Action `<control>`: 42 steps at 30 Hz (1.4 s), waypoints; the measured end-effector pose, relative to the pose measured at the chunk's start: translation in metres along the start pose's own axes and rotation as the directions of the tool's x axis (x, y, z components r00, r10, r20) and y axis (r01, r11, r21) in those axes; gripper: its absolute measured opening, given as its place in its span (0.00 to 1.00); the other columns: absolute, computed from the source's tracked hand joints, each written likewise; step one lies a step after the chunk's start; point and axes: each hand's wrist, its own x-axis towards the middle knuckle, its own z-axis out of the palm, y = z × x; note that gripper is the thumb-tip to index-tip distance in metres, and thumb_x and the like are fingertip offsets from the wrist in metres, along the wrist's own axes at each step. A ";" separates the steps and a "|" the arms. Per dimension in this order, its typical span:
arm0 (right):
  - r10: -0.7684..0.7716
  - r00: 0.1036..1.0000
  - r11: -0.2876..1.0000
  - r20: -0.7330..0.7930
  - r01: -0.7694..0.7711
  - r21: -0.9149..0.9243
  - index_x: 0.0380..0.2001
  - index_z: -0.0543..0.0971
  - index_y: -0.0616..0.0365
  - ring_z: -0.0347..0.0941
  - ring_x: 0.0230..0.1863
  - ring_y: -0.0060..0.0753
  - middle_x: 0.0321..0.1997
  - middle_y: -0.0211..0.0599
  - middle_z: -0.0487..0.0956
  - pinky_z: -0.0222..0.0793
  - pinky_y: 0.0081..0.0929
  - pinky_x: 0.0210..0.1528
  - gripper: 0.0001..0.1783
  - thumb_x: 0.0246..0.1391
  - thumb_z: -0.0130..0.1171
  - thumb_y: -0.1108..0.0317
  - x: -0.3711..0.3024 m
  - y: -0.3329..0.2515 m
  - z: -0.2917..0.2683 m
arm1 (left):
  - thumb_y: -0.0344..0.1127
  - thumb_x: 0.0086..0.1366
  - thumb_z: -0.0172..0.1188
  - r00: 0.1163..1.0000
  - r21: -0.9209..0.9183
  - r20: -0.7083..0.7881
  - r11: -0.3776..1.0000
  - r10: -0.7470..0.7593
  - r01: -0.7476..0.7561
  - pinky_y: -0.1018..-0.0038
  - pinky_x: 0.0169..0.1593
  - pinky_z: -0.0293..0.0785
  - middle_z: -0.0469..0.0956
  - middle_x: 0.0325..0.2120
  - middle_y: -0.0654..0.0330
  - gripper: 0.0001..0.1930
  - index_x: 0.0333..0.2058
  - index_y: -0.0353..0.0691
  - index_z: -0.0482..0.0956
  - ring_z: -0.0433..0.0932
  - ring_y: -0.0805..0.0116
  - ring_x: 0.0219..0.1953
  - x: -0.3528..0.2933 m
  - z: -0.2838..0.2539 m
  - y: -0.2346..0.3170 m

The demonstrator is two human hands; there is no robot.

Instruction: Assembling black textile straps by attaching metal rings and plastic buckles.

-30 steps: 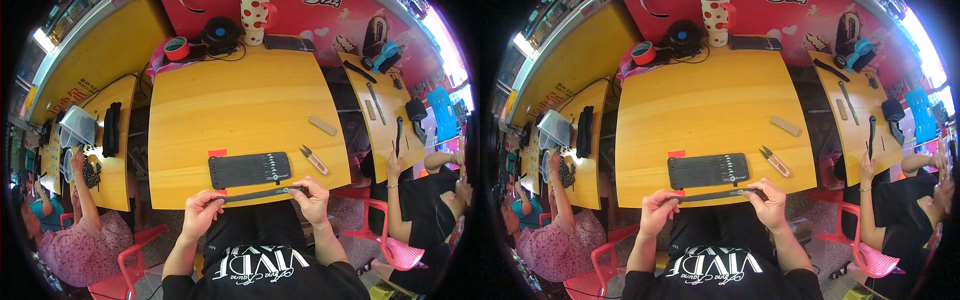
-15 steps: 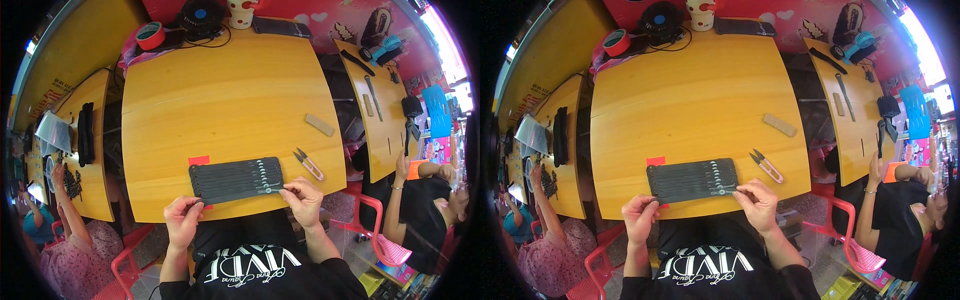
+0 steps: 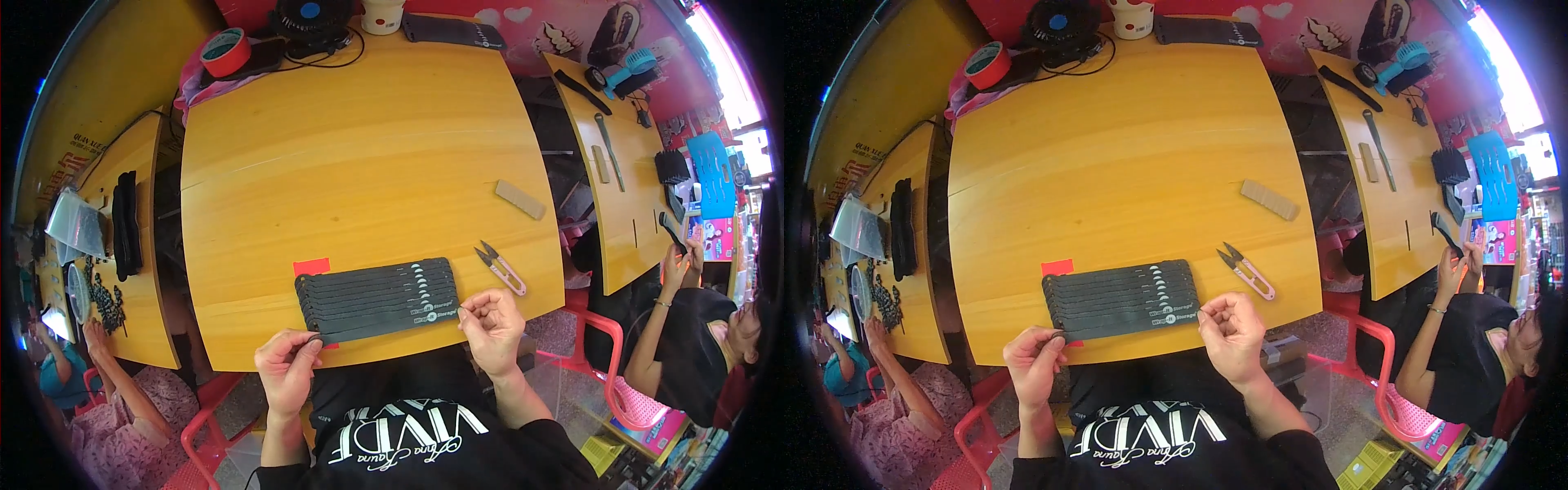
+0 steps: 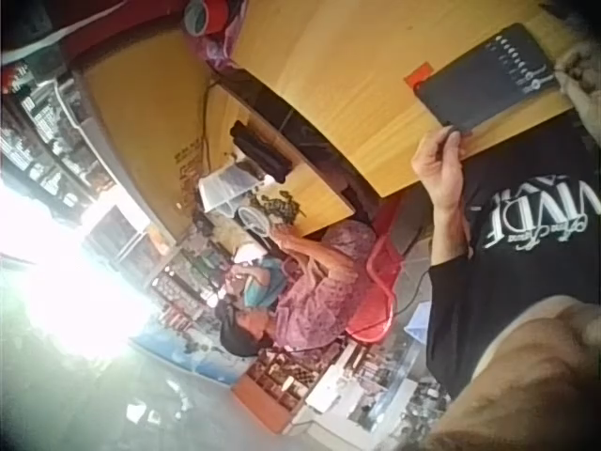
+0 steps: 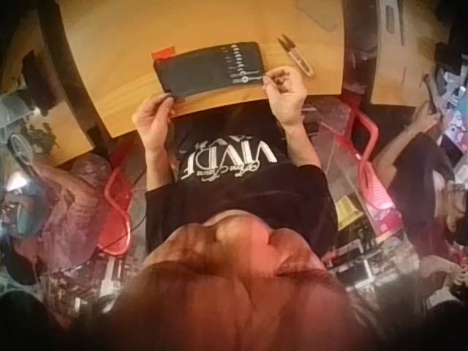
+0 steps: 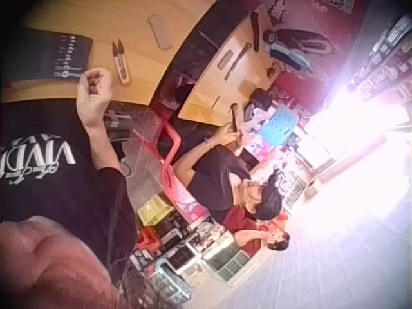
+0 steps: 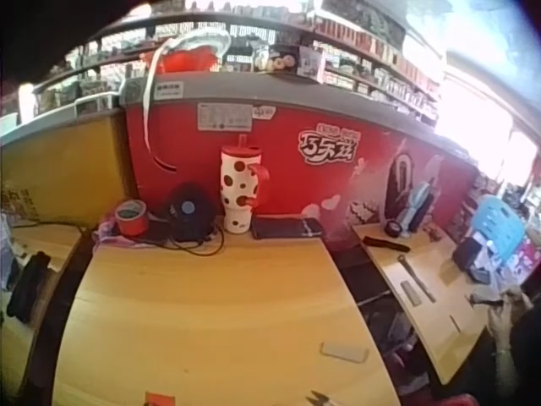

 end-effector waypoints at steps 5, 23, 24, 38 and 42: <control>-0.008 1.000 1.000 -0.024 0.007 -0.026 0.37 0.68 0.63 0.72 0.26 0.15 0.32 0.37 0.77 0.71 0.11 0.27 0.15 0.49 0.57 0.89 0.001 0.000 0.004 | 0.17 0.57 0.61 0.999 -0.041 -0.016 0.998 -0.045 0.045 0.86 0.19 0.65 0.77 0.22 0.61 0.04 0.31 0.29 0.82 0.73 0.80 0.18 0.001 0.000 0.001; -0.034 0.997 0.994 -0.072 0.026 -0.107 0.35 0.68 0.63 0.72 0.24 0.14 0.29 0.35 0.76 0.69 0.11 0.24 0.14 0.49 0.58 0.88 0.002 0.001 0.008 | 0.18 0.57 0.61 1.000 -0.008 -0.018 1.000 -0.016 0.016 0.85 0.19 0.65 0.77 0.22 0.60 0.04 0.32 0.29 0.82 0.74 0.80 0.17 0.001 0.001 0.000; -0.040 0.996 0.994 -0.076 0.032 -0.107 0.35 0.68 0.63 0.72 0.23 0.14 0.29 0.35 0.76 0.68 0.10 0.24 0.14 0.48 0.58 0.89 0.002 0.001 0.008 | 0.18 0.57 0.61 1.000 -0.008 -0.019 1.000 -0.016 0.016 0.85 0.19 0.65 0.77 0.22 0.60 0.04 0.32 0.29 0.82 0.74 0.80 0.17 0.001 0.002 0.000; -0.028 0.997 0.994 -0.073 0.019 -0.111 0.34 0.68 0.62 0.70 0.24 0.12 0.28 0.32 0.75 0.63 0.09 0.23 0.14 0.48 0.58 0.89 0.004 -0.001 0.009 | 0.17 0.57 0.61 1.000 -0.008 -0.027 1.000 -0.015 0.015 0.85 0.18 0.64 0.77 0.22 0.60 0.04 0.31 0.29 0.82 0.74 0.79 0.18 0.002 0.003 -0.001; -0.037 0.997 0.982 -0.069 0.023 -0.188 0.34 0.68 0.61 0.69 0.23 0.11 0.28 0.31 0.74 0.63 0.09 0.23 0.14 0.47 0.59 0.88 0.004 0.000 0.011 | 0.18 0.56 0.61 1.000 -0.019 -0.026 1.000 0.002 -0.003 0.85 0.18 0.64 0.77 0.22 0.60 0.04 0.31 0.29 0.82 0.74 0.80 0.18 0.003 0.001 -0.002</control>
